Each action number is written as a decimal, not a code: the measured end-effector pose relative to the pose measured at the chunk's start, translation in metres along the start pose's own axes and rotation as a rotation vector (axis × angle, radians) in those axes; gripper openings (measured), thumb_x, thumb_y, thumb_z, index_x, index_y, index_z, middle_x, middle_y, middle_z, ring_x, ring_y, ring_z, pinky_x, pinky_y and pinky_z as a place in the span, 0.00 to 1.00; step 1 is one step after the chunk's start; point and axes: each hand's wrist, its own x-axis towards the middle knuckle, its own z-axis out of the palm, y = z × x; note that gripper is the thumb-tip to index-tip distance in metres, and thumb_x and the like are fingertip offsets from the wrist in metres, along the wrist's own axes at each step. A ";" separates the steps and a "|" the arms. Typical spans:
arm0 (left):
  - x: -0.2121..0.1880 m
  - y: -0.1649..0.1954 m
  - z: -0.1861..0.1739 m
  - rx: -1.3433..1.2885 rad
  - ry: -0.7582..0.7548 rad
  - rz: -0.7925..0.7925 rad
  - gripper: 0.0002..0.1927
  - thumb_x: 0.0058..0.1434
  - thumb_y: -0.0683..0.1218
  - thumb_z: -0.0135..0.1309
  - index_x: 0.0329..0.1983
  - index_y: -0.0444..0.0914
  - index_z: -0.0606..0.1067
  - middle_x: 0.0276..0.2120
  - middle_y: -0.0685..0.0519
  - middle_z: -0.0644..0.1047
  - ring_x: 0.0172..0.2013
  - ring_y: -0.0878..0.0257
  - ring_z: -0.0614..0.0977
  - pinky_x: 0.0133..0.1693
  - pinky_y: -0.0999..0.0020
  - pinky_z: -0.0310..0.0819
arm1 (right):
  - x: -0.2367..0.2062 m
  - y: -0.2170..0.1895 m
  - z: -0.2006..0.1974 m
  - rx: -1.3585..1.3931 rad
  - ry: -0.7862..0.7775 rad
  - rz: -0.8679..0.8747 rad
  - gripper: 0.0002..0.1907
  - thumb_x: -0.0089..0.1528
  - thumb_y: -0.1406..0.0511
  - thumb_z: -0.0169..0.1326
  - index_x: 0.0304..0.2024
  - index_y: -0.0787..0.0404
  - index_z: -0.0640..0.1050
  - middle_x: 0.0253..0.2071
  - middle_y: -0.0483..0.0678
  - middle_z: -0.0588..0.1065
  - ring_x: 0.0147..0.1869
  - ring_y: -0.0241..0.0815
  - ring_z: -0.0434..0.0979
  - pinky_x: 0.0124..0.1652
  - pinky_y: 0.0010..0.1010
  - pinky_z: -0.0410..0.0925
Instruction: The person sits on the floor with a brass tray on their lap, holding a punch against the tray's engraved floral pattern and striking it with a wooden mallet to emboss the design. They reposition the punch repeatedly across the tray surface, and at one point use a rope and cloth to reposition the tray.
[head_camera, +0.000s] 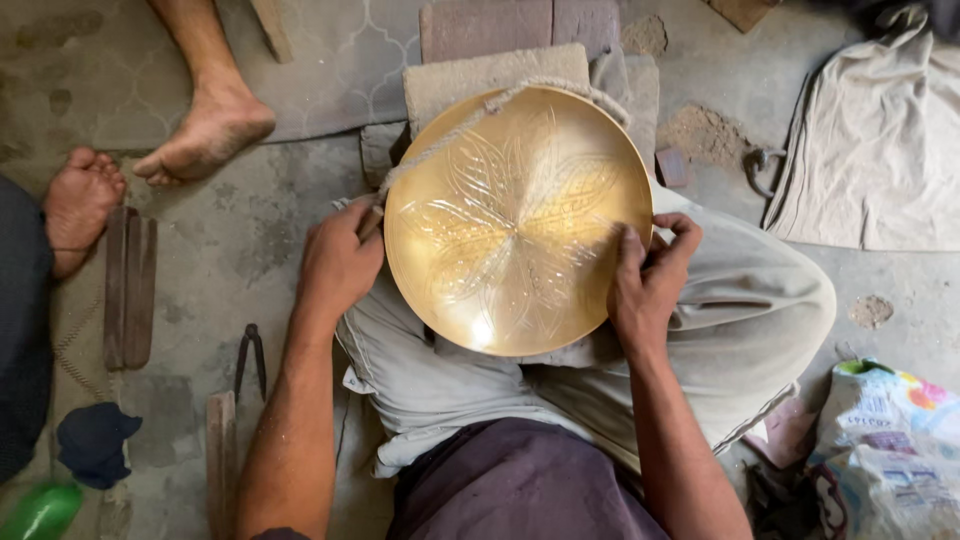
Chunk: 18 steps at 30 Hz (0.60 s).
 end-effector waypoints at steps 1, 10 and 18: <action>0.003 0.005 -0.004 0.037 0.028 0.031 0.14 0.68 0.48 0.54 0.51 0.36 0.78 0.38 0.41 0.81 0.39 0.47 0.82 0.41 0.52 0.76 | 0.000 0.002 0.002 0.026 0.021 0.052 0.23 0.75 0.66 0.51 0.69 0.62 0.60 0.34 0.56 0.72 0.37 0.40 0.65 0.42 0.31 0.61; -0.070 0.084 0.017 0.112 -0.848 0.396 0.15 0.57 0.47 0.61 0.49 0.44 0.80 0.38 0.49 0.79 0.36 0.54 0.82 0.36 0.59 0.78 | 0.035 -0.014 0.009 -0.195 -0.143 -0.344 0.38 0.76 0.69 0.54 0.78 0.58 0.45 0.54 0.62 0.80 0.54 0.51 0.84 0.53 0.34 0.74; -0.130 -0.011 0.003 0.143 -0.316 -0.127 0.11 0.59 0.47 0.62 0.43 0.42 0.80 0.41 0.50 0.82 0.37 0.52 0.83 0.39 0.56 0.78 | 0.034 -0.034 -0.038 -0.502 -0.333 -0.388 0.36 0.59 0.58 0.69 0.66 0.62 0.72 0.51 0.58 0.79 0.44 0.50 0.82 0.41 0.38 0.74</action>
